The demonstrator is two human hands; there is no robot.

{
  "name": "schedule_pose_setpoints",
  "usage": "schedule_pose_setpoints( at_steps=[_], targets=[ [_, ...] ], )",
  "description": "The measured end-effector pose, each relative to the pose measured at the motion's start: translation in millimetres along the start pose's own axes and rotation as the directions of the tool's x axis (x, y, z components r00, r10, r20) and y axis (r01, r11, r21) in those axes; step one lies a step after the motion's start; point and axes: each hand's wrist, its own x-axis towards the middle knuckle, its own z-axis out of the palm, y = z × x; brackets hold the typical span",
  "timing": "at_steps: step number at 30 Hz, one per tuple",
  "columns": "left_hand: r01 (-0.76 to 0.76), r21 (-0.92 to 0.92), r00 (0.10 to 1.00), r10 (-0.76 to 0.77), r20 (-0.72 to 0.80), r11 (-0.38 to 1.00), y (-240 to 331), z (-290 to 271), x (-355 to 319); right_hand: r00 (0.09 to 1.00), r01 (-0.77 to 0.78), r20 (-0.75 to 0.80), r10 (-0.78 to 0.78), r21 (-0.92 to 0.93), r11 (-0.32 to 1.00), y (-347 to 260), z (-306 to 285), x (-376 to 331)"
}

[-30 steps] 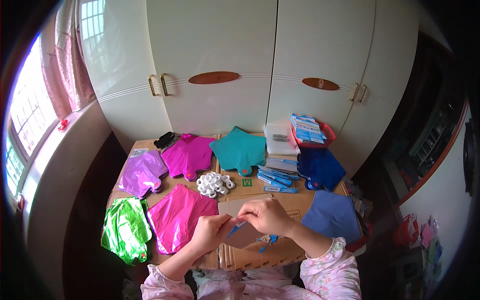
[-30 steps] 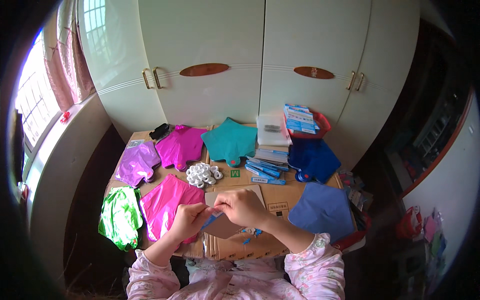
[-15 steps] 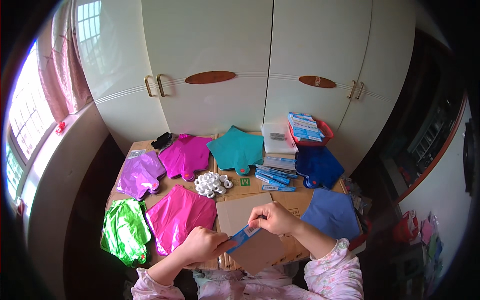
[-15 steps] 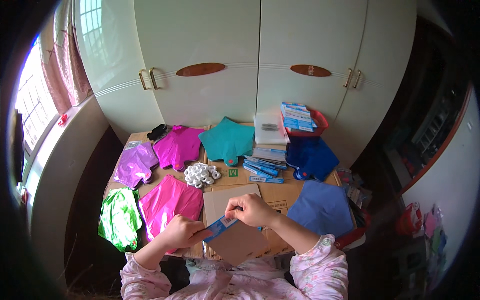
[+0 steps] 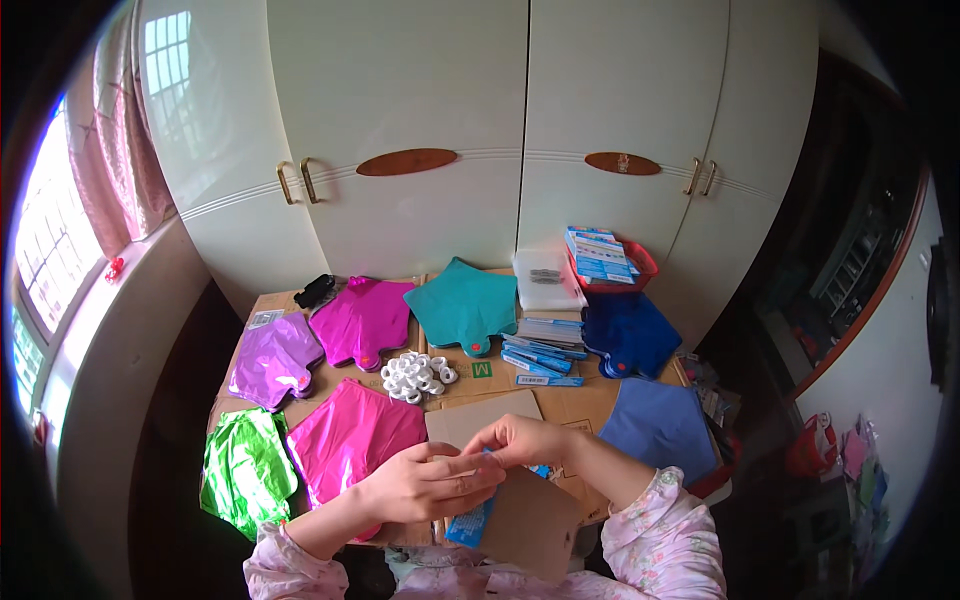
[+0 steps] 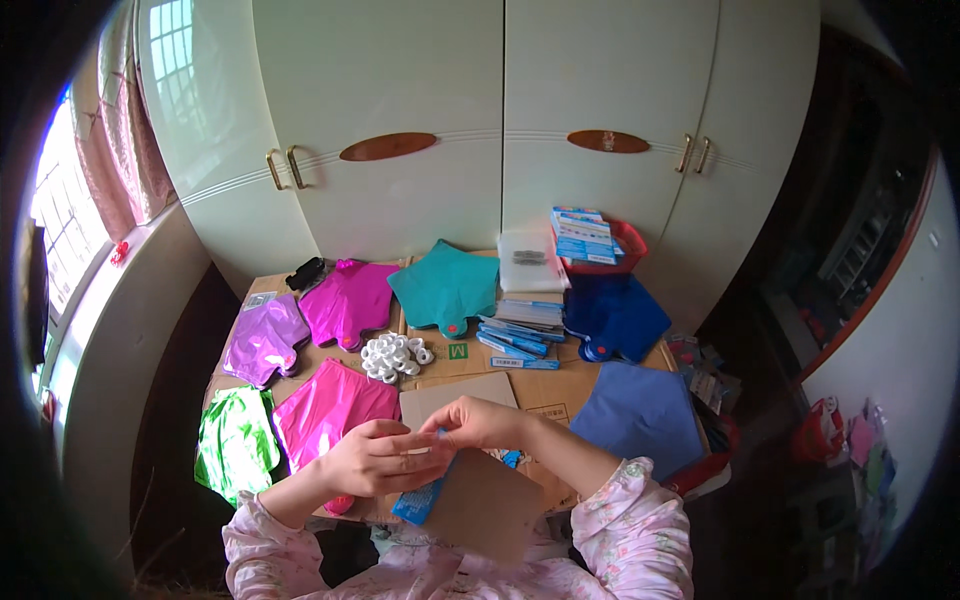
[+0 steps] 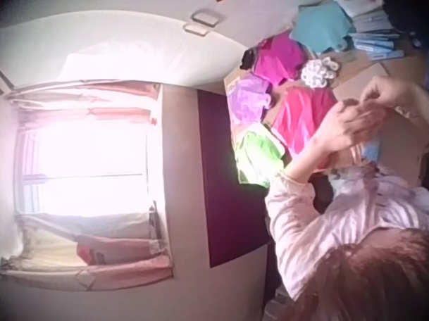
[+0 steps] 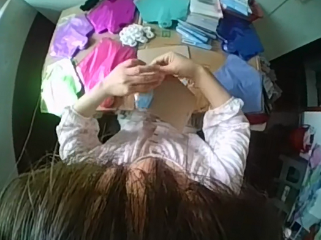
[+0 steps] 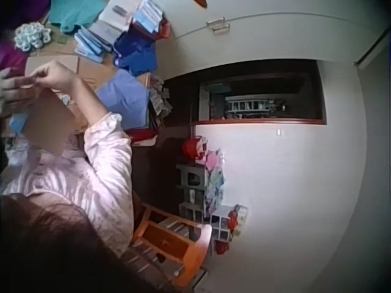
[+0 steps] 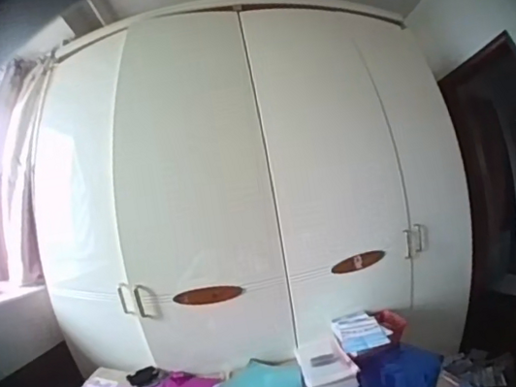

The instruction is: Fold colorful plastic sheets and place them into individual plastic sleeves for packaging.

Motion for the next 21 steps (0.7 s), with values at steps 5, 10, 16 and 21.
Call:
schedule_pose_setpoints(
  at_steps=[5,10,16,21],
  targets=[
    [0.046,0.182,0.998,-0.055,0.041,0.982,-22,20,-11,0.748,-0.276,-0.451,-0.488,-0.879,0.389,42,-84,-6],
    [0.096,0.393,0.986,-0.142,0.09,0.915,-41,57,-26,0.688,-0.515,-0.463,-0.559,-0.854,0.074,68,-127,-28],
    [0.08,0.444,0.967,-0.177,0.182,0.892,-42,98,-31,0.617,-0.525,-0.477,-0.626,-0.842,0.123,67,-124,-15],
    [0.1,0.401,0.967,-0.183,0.175,0.91,-52,133,-15,0.61,-0.53,-0.49,-0.623,-0.837,0.139,76,-133,-11]
  ],
)
